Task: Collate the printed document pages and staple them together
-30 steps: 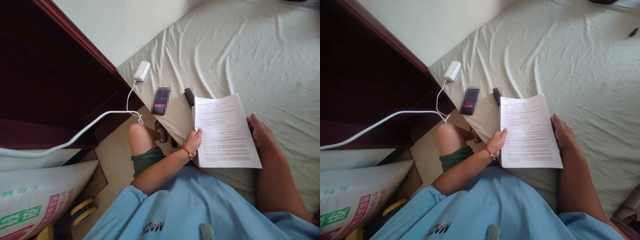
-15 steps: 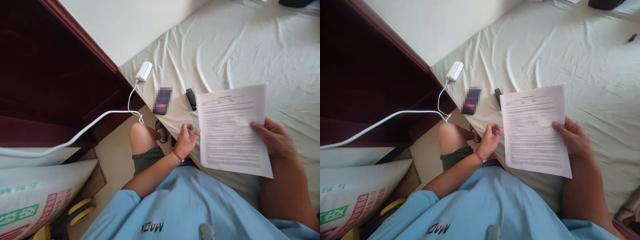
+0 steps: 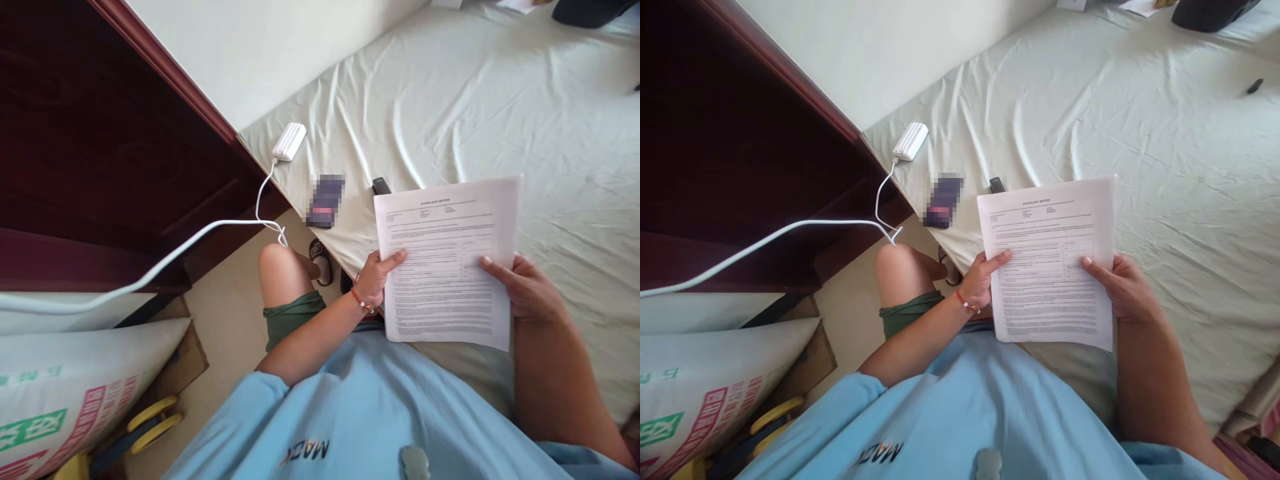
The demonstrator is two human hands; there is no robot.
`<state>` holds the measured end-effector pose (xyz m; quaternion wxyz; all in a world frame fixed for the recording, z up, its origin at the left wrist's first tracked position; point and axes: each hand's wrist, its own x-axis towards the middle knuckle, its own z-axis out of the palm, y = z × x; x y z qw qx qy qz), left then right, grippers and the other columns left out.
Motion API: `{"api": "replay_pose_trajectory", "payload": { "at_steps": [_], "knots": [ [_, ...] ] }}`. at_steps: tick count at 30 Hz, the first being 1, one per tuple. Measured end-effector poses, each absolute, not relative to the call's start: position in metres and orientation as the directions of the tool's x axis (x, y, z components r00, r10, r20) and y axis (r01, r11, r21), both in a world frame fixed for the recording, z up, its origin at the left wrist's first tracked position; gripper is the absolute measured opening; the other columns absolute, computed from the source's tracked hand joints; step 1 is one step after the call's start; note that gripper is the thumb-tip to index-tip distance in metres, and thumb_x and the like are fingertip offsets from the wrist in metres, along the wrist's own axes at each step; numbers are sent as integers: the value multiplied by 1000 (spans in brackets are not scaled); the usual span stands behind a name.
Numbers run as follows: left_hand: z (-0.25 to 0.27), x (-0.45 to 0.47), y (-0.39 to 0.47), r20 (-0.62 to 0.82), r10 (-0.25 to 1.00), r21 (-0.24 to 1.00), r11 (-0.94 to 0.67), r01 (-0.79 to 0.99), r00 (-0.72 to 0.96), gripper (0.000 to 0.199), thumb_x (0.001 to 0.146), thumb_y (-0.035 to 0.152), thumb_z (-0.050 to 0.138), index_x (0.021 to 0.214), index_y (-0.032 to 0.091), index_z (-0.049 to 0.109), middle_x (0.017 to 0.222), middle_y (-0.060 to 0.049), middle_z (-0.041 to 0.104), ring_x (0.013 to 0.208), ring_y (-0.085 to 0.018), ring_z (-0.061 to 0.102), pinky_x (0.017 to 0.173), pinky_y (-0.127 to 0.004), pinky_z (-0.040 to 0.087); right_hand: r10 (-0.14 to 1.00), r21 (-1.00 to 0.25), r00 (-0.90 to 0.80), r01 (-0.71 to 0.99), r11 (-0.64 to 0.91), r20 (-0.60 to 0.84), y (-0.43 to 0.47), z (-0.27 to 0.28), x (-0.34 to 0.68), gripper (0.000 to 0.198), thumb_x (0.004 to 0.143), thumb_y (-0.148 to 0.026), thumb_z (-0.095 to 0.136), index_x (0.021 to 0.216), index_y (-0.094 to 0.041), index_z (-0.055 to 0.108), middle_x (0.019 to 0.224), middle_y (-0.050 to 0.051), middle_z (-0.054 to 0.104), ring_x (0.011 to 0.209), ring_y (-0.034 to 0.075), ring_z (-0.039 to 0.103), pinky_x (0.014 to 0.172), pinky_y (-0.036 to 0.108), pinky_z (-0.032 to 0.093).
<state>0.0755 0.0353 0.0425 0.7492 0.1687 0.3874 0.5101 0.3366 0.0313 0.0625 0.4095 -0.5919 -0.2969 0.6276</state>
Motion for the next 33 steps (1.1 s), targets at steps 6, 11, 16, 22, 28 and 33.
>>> {"api": "replay_pose_trajectory", "payload": {
  "at_steps": [6, 11, 16, 22, 28, 33],
  "knots": [
    [36, 69, 38, -388, 904, 646, 405, -647, 179, 53, 66, 48, 101, 102, 13, 83, 113, -16, 86, 136, -42, 71, 121, -54, 51, 879, -875, 33, -120, -468, -475, 33, 57, 335, 43, 67, -53, 105, 93, -24, 87, 90, 10, 86, 74, 30, 83, 69, 39, 72],
    [33, 69, 41, -274, 960, 780, 260, -569, 62, 59, 76, 69, 93, 98, 16, 84, 110, -14, 86, 135, -38, 72, 118, -51, 53, 876, -873, 84, -165, -458, -475, 33, 54, 322, 43, 68, -59, 101, 86, -26, 81, 93, 12, 86, 84, 36, 84, 70, 41, 71],
    [36, 57, 45, -130, 983, 886, 174, -429, 129, 58, 83, 71, 87, 107, 18, 85, 119, -13, 85, 132, -35, 73, 117, -49, 53, 877, -876, 142, -234, -422, -460, 27, 52, 308, 42, 68, -57, 100, 85, -27, 76, 97, 12, 86, 97, 39, 84, 74, 43, 71],
    [27, 45, 42, -245, 945, 856, 316, -408, 217, 63, 81, 70, 90, 113, 16, 84, 117, -15, 85, 117, -36, 79, 110, -52, 57, 883, -883, 100, -162, -440, -458, 18, 30, 303, 50, 74, -69, 89, 99, -27, 75, 93, 9, 84, 93, 38, 83, 76, 51, 72],
    [22, 39, 38, -187, 939, 954, 243, -174, 288, 69, 87, 81, 77, 109, 16, 85, 114, -14, 85, 111, -32, 79, 106, -47, 58, 947, -818, 321, 552, -159, 32, 52, 41, 321, 55, 88, -44, 75, 140, -28, 66, 133, 15, 80, 117, 36, 79, 98, 53, 67],
    [24, 41, 36, -232, 912, 950, 288, -124, 339, 76, 86, 85, 74, 109, 13, 84, 109, -14, 85, 102, -30, 78, 93, -44, 60, 824, -427, -172, 788, 444, 539, 93, 93, 293, 37, 109, -35, 50, 134, -22, 75, 145, 17, 75, 143, 33, 65, 123, 57, 50]
  ]
}}
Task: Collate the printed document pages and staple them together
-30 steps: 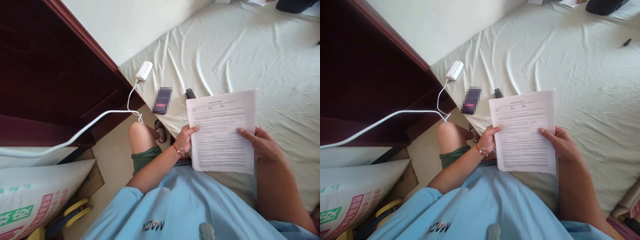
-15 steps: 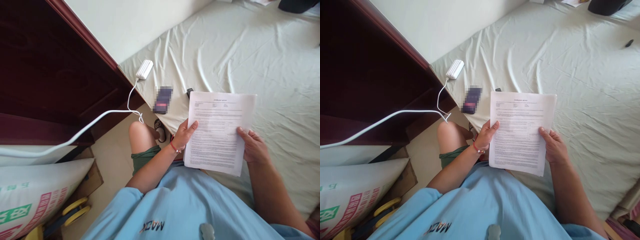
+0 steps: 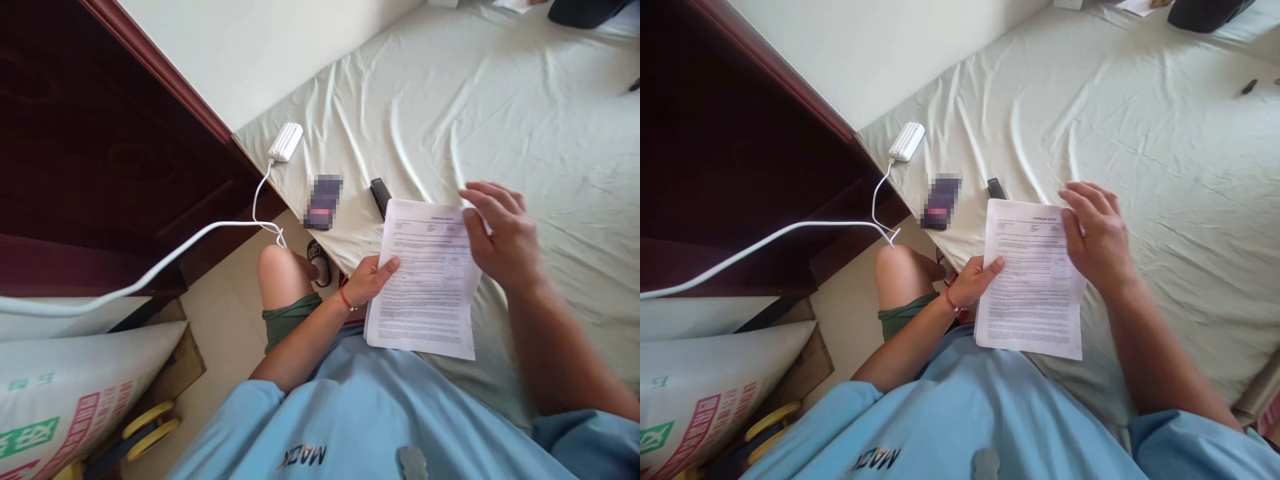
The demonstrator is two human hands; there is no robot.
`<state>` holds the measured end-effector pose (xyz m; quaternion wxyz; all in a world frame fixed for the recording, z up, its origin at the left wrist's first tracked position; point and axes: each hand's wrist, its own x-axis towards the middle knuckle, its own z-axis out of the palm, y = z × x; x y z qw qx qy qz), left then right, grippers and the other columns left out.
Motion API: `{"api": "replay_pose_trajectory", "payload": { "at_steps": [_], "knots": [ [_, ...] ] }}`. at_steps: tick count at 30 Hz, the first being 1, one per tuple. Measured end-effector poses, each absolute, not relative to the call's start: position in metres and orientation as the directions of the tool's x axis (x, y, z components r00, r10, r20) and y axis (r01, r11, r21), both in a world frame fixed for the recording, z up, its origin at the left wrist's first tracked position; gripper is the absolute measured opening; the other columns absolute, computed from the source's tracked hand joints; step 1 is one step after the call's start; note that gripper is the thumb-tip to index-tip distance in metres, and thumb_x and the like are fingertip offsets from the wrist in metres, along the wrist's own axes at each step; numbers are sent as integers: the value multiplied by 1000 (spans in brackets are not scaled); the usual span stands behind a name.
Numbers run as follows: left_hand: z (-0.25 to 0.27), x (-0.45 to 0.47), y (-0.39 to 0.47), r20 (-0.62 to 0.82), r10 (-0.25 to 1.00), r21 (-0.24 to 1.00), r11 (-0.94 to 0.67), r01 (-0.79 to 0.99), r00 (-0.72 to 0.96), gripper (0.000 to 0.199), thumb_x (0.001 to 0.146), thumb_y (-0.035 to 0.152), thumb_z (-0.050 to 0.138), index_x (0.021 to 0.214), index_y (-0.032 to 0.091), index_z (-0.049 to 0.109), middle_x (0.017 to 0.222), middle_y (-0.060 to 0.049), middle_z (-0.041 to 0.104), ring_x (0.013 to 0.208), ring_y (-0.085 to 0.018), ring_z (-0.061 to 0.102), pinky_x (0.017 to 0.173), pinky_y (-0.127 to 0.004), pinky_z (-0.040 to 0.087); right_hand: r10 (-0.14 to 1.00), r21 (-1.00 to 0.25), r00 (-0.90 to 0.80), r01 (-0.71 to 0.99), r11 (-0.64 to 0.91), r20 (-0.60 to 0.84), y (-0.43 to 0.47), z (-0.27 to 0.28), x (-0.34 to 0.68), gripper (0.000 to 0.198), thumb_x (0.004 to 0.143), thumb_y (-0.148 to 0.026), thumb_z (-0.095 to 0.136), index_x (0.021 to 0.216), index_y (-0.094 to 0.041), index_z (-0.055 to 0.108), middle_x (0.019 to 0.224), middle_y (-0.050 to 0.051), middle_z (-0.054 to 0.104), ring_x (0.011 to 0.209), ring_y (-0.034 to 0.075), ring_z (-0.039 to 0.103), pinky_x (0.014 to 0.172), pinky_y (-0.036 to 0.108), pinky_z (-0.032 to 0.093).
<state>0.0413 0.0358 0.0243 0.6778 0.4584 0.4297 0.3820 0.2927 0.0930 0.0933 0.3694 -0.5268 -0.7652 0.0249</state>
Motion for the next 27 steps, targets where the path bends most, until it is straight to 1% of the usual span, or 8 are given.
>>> {"api": "replay_pose_trajectory", "payload": {
  "at_steps": [3, 6, 8, 14, 19, 22, 24, 27],
  "knots": [
    [23, 43, 34, -246, 905, 944, 305, -126, 347, 78, 85, 85, 74, 109, 12, 83, 108, -15, 84, 99, -29, 77, 90, -42, 60, 801, -324, -359, 776, 542, 479, 104, 113, 267, 39, 112, -34, 46, 137, -22, 74, 150, 15, 72, 151, 37, 57, 124, 63, 46],
    [21, 45, 33, -256, 902, 937, 320, -139, 349, 80, 84, 87, 74, 108, 11, 82, 104, -15, 83, 96, -28, 76, 88, -42, 59, 816, -316, -458, 762, 565, 354, 107, 119, 252, 38, 113, -31, 44, 131, -24, 77, 129, 13, 81, 146, 38, 61, 124, 67, 41],
    [21, 46, 32, -252, 905, 936, 317, -150, 343, 80, 84, 87, 74, 107, 12, 83, 102, -14, 83, 95, -28, 76, 88, -42, 59, 826, -341, -475, 755, 560, 304, 106, 119, 249, 40, 113, -30, 41, 127, -24, 78, 119, 13, 84, 142, 38, 63, 123, 66, 41],
    [20, 48, 28, -283, 904, 920, 351, -177, 321, 81, 82, 89, 74, 107, 13, 84, 102, -14, 82, 93, -28, 75, 88, -42, 58, 850, -383, -485, 759, 526, 207, 104, 118, 247, 43, 113, -35, 38, 126, -25, 78, 126, 13, 82, 130, 37, 68, 121, 61, 42],
    [21, 50, 28, -288, 906, 929, 343, -139, 310, 78, 80, 89, 75, 97, 14, 83, 96, -12, 81, 94, -29, 73, 89, -43, 57, 850, -396, -472, 752, 527, 234, 106, 119, 241, 42, 111, -34, 40, 128, -24, 77, 124, 14, 82, 134, 39, 65, 119, 61, 42],
    [25, 52, 28, -301, 900, 927, 354, -127, 316, 79, 79, 91, 74, 97, 14, 84, 96, -12, 81, 94, -29, 73, 88, -43, 57, 865, -439, -487, 755, 487, 120, 107, 124, 238, 40, 111, -39, 39, 108, -26, 77, 106, 13, 81, 103, 35, 72, 100, 53, 52],
    [27, 53, 29, -299, 898, 922, 359, -145, 323, 81, 78, 91, 74, 102, 15, 84, 101, -13, 82, 96, -29, 73, 89, -42, 57, 888, -479, -457, 768, 425, 55, 107, 127, 237, 42, 111, -43, 38, 94, -26, 72, 91, 11, 76, 83, 30, 68, 83, 45, 51],
    [28, 55, 31, -286, 902, 922, 351, -162, 324, 80, 78, 90, 76, 108, 16, 85, 106, -13, 83, 99, -28, 74, 93, -42, 57, 897, -516, -441, 760, 394, 36, 107, 128, 237, 43, 111, -48, 38, 88, -26, 66, 86, 10, 72, 77, 28, 65, 74, 42, 46]
  ]
}}
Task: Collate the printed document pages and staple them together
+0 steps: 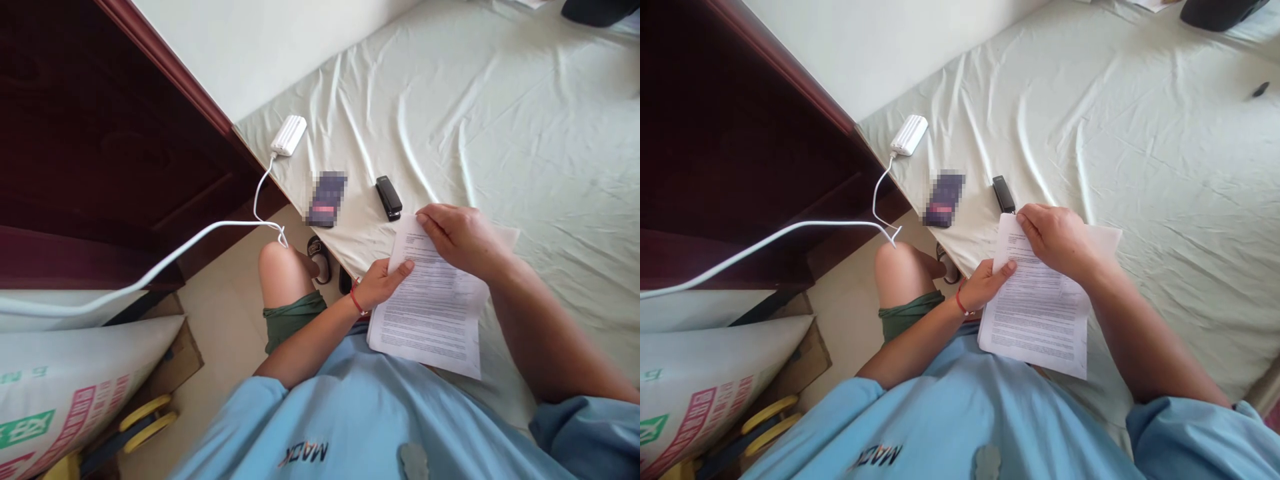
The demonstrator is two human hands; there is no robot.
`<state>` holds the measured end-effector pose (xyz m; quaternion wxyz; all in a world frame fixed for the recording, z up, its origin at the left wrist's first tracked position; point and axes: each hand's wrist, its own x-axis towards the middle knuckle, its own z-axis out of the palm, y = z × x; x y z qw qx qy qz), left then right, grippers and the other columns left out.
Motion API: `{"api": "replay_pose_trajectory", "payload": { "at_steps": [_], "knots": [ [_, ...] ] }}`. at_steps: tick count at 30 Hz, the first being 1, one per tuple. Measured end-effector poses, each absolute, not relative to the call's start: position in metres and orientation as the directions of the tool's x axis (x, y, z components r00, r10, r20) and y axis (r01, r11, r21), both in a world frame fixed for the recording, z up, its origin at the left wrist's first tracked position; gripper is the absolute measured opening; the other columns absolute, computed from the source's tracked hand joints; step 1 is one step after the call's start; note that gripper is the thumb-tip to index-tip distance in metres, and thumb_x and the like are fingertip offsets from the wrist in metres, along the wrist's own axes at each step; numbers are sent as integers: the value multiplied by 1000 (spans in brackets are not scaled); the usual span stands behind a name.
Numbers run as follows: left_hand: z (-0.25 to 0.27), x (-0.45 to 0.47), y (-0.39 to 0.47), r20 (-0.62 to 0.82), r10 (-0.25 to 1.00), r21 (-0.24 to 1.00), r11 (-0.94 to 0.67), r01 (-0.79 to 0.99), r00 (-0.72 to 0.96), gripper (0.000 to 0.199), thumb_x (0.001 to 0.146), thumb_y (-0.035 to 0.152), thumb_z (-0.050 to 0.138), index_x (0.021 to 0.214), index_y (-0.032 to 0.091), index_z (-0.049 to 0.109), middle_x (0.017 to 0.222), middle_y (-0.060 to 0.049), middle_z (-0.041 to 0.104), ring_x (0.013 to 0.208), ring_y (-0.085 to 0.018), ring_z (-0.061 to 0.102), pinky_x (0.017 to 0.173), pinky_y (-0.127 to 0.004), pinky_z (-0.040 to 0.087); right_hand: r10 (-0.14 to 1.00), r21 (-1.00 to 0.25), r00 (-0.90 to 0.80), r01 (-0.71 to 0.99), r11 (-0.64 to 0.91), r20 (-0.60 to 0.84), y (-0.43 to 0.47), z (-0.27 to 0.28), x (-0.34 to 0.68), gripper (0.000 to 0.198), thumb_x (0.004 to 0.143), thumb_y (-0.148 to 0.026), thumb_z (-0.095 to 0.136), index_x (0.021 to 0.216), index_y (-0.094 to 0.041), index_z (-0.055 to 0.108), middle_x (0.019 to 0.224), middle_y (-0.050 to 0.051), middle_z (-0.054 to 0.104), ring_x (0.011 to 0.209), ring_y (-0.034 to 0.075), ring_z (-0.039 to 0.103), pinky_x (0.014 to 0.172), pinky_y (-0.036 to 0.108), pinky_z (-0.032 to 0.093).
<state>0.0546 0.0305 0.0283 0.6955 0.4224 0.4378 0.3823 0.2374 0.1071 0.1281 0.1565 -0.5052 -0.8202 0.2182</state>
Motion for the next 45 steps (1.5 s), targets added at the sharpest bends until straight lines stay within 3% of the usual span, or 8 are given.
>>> {"api": "replay_pose_trajectory", "payload": {
  "at_steps": [4, 7, 19, 25, 29, 33, 40, 45],
  "knots": [
    [27, 57, 33, -297, 904, 934, 343, -106, 308, 78, 82, 89, 72, 102, 15, 85, 96, -11, 81, 91, -27, 72, 85, -40, 56, 900, -494, -427, 767, 409, 82, 108, 125, 236, 39, 110, -47, 37, 107, -26, 70, 101, 12, 77, 91, 32, 69, 82, 44, 49],
    [27, 58, 35, -298, 908, 943, 328, -58, 295, 75, 85, 88, 69, 96, 15, 83, 90, -10, 79, 86, -26, 69, 80, -39, 53, 911, -487, -406, 784, 385, 67, 108, 124, 237, 40, 110, -47, 37, 102, -26, 69, 96, 12, 76, 87, 32, 68, 81, 45, 48],
    [17, 49, 27, -186, 920, 966, 236, -109, 345, 72, 88, 83, 71, 122, 20, 79, 121, -12, 81, 111, -31, 73, 99, -41, 55, 973, -583, -204, 780, 227, 106, 116, 122, 247, 43, 109, -59, 43, 93, -29, 69, 90, 12, 76, 91, 33, 69, 86, 48, 51],
    [17, 38, 21, -253, 889, 955, 292, -46, 382, 71, 90, 87, 65, 99, 19, 81, 96, -9, 81, 93, -26, 70, 83, -37, 55, 976, -564, -194, 797, 217, 101, 121, 122, 252, 36, 107, -51, 46, 89, -26, 66, 83, 9, 73, 78, 28, 65, 77, 43, 48],
    [19, 39, 8, -367, 852, 856, 467, -223, 374, 71, 82, 84, 79, 97, 14, 82, 95, -12, 82, 91, -26, 75, 86, -39, 58, 971, -539, -238, 819, 196, -8, 132, 102, 256, 33, 105, -47, 49, 86, -26, 65, 79, 8, 71, 74, 26, 62, 72, 41, 44],
    [18, 50, -12, -455, 831, 674, 556, -486, 320, 68, 74, 72, 94, 103, 11, 82, 103, -17, 84, 114, -36, 79, 108, -51, 58, 955, -577, -265, 804, 142, -134, 141, 84, 254, 29, 101, -41, 52, 84, -24, 67, 77, 5, 70, 76, 24, 63, 72, 37, 44],
    [15, 65, -31, -579, 763, 512, 614, -600, 287, 63, 66, 63, 102, 100, 14, 81, 106, -16, 86, 123, -39, 78, 116, -54, 57, 870, -602, -391, 785, 145, -300, 159, 73, 243, 27, 97, -35, 57, 73, -24, 64, 72, 2, 64, 73, 21, 58, 72, 36, 43],
    [22, 75, -15, -640, 734, 474, 611, -634, 228, 37, 87, 47, 91, 99, 15, 80, 109, -17, 85, 122, -37, 78, 118, -54, 57, 857, -543, -419, 814, 209, -299, 184, 67, 234, 25, 95, -31, 58, 73, -24, 68, 76, 3, 69, 77, 22, 62, 73, 36, 44]
  ]
}}
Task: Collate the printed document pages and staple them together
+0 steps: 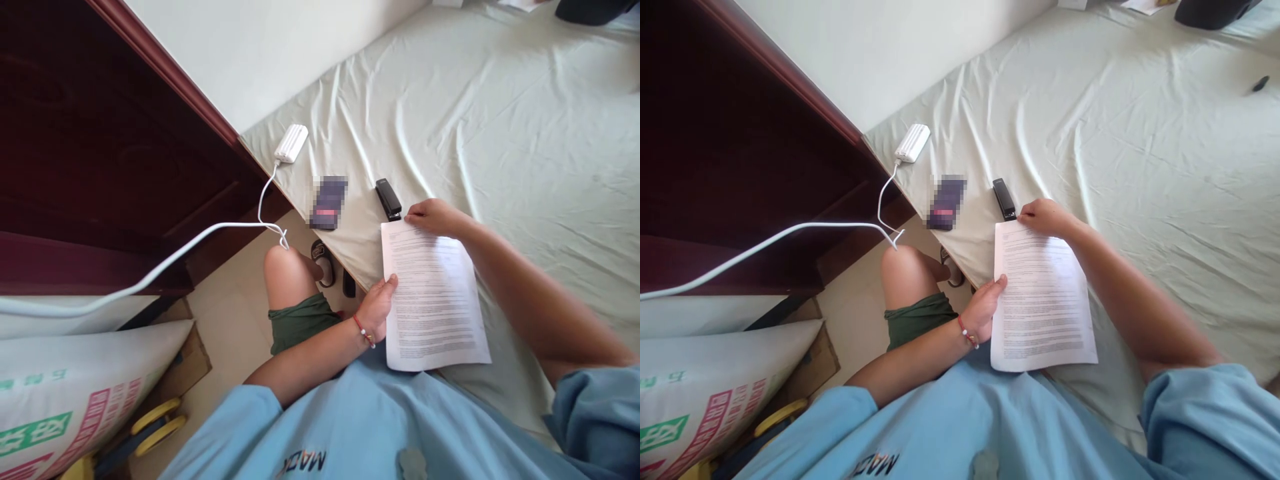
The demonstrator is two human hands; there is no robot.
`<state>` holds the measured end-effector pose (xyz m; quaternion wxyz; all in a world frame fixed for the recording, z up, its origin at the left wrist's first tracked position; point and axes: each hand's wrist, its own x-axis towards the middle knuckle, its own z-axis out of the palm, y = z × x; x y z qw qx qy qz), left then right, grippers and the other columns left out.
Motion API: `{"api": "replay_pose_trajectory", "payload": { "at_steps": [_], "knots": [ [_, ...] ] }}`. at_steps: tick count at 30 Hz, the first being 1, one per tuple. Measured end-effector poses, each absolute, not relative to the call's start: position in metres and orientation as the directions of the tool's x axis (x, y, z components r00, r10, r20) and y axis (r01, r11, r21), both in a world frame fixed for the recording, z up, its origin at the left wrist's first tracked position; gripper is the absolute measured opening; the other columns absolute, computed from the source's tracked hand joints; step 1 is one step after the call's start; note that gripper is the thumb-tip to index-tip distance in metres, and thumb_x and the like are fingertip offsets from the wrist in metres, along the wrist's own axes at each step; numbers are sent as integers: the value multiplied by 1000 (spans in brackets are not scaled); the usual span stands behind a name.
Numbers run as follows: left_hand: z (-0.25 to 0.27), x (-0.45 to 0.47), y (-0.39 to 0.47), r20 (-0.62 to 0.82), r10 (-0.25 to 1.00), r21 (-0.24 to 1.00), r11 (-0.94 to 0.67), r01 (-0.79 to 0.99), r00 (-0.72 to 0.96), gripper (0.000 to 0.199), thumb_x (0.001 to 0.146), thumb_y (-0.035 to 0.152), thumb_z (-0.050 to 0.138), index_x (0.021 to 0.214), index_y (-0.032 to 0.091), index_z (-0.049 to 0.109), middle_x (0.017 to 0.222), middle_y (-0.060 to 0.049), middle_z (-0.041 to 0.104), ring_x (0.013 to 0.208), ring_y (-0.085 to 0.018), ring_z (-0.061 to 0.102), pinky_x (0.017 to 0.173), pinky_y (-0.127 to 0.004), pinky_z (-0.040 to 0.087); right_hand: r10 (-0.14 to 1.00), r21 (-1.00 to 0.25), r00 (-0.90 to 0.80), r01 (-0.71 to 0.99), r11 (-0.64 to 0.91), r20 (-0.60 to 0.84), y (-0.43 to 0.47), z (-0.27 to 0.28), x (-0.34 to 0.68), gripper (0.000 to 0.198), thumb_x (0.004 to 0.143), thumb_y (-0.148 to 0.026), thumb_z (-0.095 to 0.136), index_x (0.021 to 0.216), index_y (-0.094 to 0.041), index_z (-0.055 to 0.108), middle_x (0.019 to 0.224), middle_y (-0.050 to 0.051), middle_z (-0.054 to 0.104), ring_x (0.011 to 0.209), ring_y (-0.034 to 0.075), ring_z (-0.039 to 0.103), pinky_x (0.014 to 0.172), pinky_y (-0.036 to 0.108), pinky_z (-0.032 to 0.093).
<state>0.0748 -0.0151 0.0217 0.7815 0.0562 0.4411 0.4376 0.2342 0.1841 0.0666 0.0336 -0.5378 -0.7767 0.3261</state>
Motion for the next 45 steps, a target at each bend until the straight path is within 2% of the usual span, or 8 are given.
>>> {"api": "replay_pose_trajectory", "payload": {
  "at_steps": [5, 14, 19, 28, 31, 35, 38, 45],
  "knots": [
    [30, 85, 9, -776, 602, 368, 676, -638, 190, 24, 106, 29, 64, 95, 12, 77, 98, -16, 84, 111, -32, 82, 116, -52, 58, 858, -450, -412, 857, 250, -307, 209, 60, 229, 19, 93, -27, 66, 79, -24, 78, 84, 6, 76, 84, 25, 66, 77, 36, 45],
    [44, 98, 29, -776, 624, 443, 642, -625, 90, 25, 108, 16, 54, 92, 14, 72, 101, -16, 84, 117, -29, 80, 122, -50, 53, 822, -246, -432, 899, 362, -370, 234, 61, 227, 35, 103, -36, 55, 113, -24, 87, 108, 10, 83, 104, 32, 73, 87, 40, 52],
    [51, 108, 36, -787, 610, 419, 643, -641, 97, 28, 111, 16, 46, 92, 16, 67, 107, -16, 83, 125, -27, 77, 124, -49, 52, 822, -162, -462, 887, 433, -334, 239, 55, 228, 37, 106, -39, 52, 115, -27, 86, 108, 9, 83, 107, 32, 74, 88, 40, 50],
    [44, 115, 29, -767, 641, 471, 604, -643, 41, 22, 111, 19, 50, 98, 16, 68, 112, -14, 83, 122, -26, 78, 124, -48, 52, 865, -291, -487, 850, 439, -121, 220, 46, 237, 39, 106, -40, 50, 121, -23, 81, 120, 13, 82, 123, 37, 67, 103, 51, 52],
    [44, 109, 27, -748, 663, 497, 601, -626, 43, 23, 111, 19, 51, 98, 16, 69, 110, -13, 84, 119, -26, 79, 124, -48, 51, 858, -305, -476, 860, 408, -193, 223, 49, 245, 41, 106, -44, 49, 124, -24, 81, 116, 12, 82, 122, 37, 68, 101, 51, 53],
    [42, 103, 25, -743, 668, 498, 603, -623, 53, 26, 113, 19, 48, 98, 16, 69, 105, -12, 84, 116, -25, 79, 125, -47, 51, 820, -297, -408, 905, 304, -402, 247, 58, 272, 35, 103, -50, 58, 104, -25, 83, 104, 10, 81, 104, 34, 74, 93, 49, 56],
    [38, 102, 26, -750, 661, 496, 591, -636, 28, 22, 111, 19, 52, 100, 16, 71, 107, -12, 83, 118, -27, 79, 125, -51, 50, 772, -360, -440, 887, 291, -459, 269, 65, 295, 20, 93, -45, 71, 96, -28, 82, 103, 5, 82, 103, 33, 74, 93, 47, 57],
    [38, 113, 31, -760, 645, 445, 605, -660, 79, 20, 107, 16, 56, 94, 17, 71, 102, -12, 83, 126, -27, 76, 129, -51, 46, 810, -288, -405, 908, 303, -424, 291, 74, 294, 22, 92, -43, 73, 102, -26, 83, 108, 8, 79, 105, 33, 72, 92, 47, 55]
  ]
}}
